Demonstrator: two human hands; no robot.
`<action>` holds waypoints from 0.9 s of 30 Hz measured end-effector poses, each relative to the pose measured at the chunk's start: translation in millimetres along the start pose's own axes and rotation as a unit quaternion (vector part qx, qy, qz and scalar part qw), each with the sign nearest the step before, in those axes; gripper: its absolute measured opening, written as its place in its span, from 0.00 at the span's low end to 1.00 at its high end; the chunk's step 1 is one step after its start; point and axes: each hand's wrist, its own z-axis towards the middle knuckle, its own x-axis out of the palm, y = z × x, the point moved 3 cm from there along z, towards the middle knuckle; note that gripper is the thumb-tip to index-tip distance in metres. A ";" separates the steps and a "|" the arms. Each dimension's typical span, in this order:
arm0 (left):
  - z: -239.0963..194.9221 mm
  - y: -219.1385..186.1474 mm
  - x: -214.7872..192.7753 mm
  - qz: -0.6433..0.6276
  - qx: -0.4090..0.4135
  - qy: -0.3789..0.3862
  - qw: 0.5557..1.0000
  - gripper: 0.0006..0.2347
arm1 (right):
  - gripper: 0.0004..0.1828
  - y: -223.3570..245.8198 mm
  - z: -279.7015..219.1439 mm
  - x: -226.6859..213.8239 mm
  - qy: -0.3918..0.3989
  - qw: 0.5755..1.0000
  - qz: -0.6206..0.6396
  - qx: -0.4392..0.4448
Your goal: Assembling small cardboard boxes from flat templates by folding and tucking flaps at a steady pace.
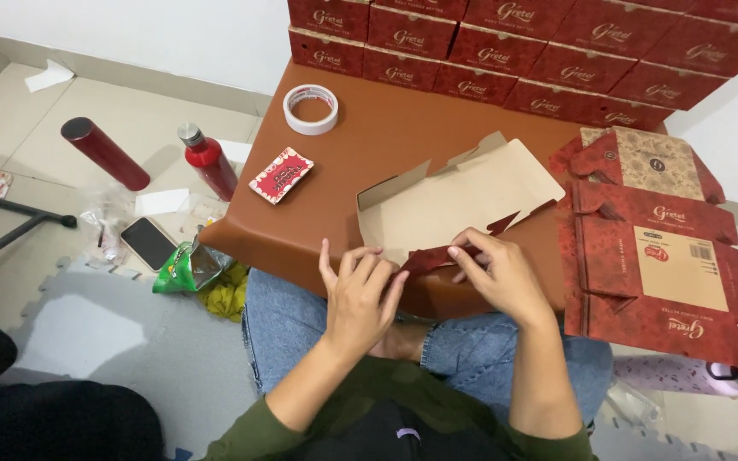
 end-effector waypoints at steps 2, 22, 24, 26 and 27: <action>0.7 -0.2 5.0 0.003 0.010 -0.011 1.000 0.06 | 0.04 6.1 -1.5 -1.3 0.002 1.000 -0.010 -0.001; 17.0 -10.4 15.6 0.050 0.086 -0.061 0.993 0.07 | 0.05 36.0 -3.0 -7.1 -0.014 0.988 -0.152 -0.036; 15.7 -9.4 16.0 0.039 0.086 -0.064 0.994 0.07 | 0.06 37.9 -3.4 -6.8 -0.014 0.989 -0.143 -0.037; 16.9 -10.5 16.7 0.036 0.092 -0.059 0.993 0.07 | 0.05 39.3 -3.6 -7.6 -0.010 0.987 -0.154 -0.045; 17.2 -11.0 17.0 0.034 0.098 -0.055 0.993 0.08 | 0.04 40.3 -3.7 -7.5 -0.004 0.985 -0.164 -0.054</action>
